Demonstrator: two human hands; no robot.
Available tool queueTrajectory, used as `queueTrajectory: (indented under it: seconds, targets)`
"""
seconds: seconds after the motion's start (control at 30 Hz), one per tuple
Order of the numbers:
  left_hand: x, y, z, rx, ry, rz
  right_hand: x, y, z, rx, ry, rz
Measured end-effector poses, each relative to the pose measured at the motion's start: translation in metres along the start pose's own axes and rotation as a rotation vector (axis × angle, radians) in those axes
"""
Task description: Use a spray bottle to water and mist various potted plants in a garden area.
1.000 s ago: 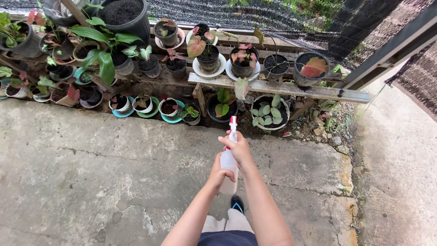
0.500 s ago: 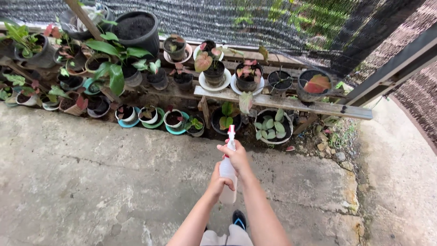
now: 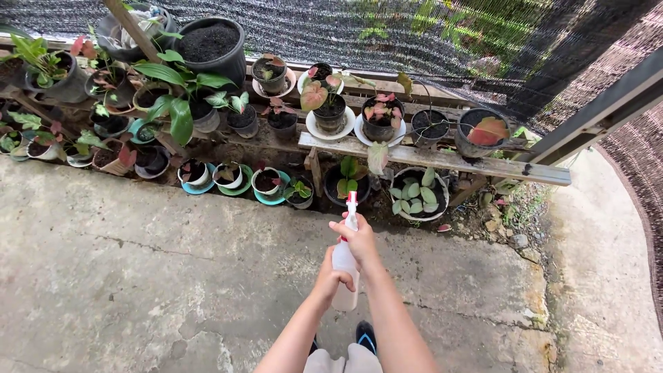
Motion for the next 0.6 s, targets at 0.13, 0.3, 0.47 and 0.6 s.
queueTrajectory:
  seconds: [0.13,0.3,0.47,0.6]
  targets:
    - [0.001,0.003,0.005,0.007,0.025,0.014,0.007,0.007,-0.007,-0.011,-0.021,0.006]
    - [-0.013,0.005,0.003,0.016,0.039,0.013,0.017,0.008,-0.015,-0.013,-0.025,0.019]
    - [-0.013,0.007,0.016,0.009,0.024,0.011,0.008,0.008,-0.02,-0.023,-0.05,0.012]
    - [-0.01,-0.002,0.019,0.017,0.032,0.001,0.0,0.001,-0.023,-0.024,-0.056,0.03]
Point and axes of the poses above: each hand's wrist, its own y-axis away from the middle knuckle, its own z-axis out of the back of the hand, x = y × z, the point moved 10 cm from there along -y, towards the middle knuckle, and after that the axes turned 8 degrees about z, right-handed, at the moved point
